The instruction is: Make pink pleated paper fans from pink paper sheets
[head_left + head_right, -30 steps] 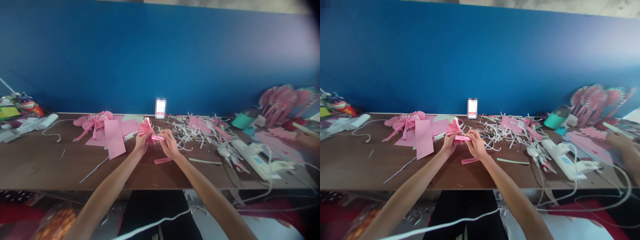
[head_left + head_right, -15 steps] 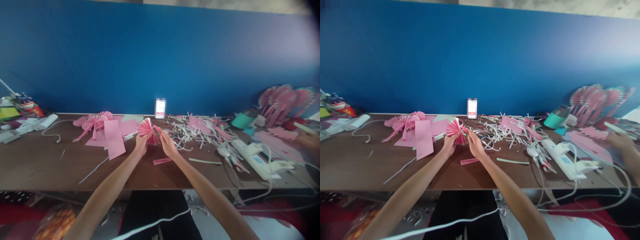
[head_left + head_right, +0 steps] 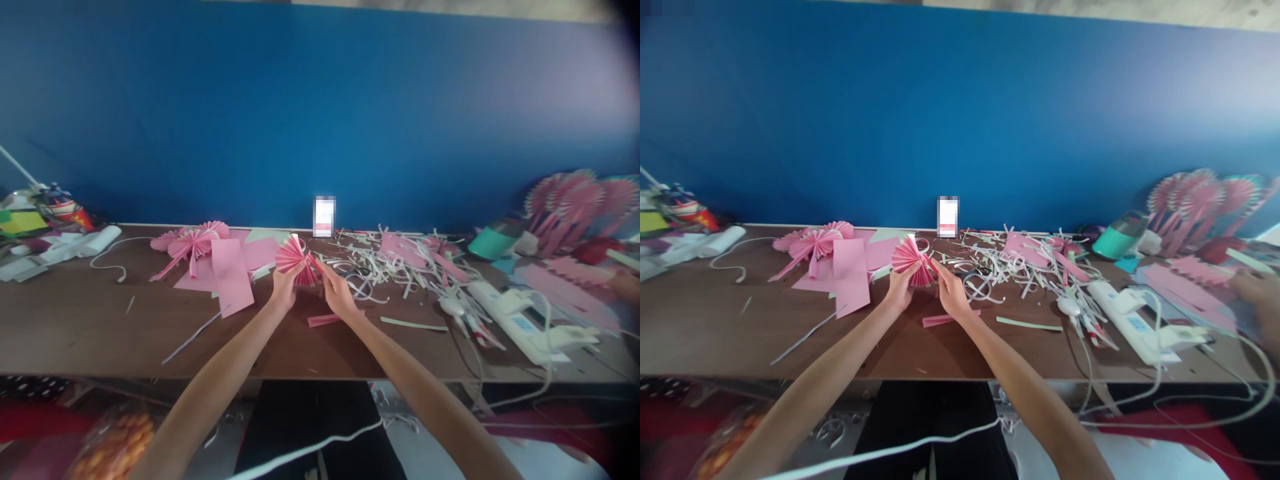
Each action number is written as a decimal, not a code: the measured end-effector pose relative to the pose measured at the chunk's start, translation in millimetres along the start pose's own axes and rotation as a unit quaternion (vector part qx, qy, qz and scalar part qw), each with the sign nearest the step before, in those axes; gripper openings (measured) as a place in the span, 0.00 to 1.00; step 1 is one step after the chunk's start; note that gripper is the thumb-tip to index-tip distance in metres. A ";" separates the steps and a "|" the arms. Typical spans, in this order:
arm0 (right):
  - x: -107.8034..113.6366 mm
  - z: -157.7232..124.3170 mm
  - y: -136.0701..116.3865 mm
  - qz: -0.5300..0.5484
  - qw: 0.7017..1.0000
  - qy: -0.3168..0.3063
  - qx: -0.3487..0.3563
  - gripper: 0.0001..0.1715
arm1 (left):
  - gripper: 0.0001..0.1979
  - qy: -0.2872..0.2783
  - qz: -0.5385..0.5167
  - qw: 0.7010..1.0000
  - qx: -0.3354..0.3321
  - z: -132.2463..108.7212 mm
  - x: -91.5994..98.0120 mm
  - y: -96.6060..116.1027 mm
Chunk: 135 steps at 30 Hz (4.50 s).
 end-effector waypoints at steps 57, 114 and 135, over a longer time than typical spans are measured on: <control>-9.5 -6.6 -29.1 0.051 0.986 -0.153 0.049 0.38 | 0.13 0.019 -0.052 0.998 0.027 17.3 12.9 1.3; 26.4 9.0 22.7 -0.049 0.992 -0.116 0.019 0.08 | 0.12 -0.162 -0.140 0.946 0.242 -6.4 -12.1 -0.9; 43.7 13.6 20.1 0.232 0.966 0.072 -0.092 0.16 | 0.13 -0.179 -0.125 0.897 0.384 -25.7 -23.8 -22.8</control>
Point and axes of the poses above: each hand's wrist, its own z-axis towards the middle knuckle, its own x-axis out of the back of the hand, y = z × x, the point moved 5 cm from there along z, towards the middle knuckle, and after that the axes turned 8 degrees about -z, right-handed, at the moved point
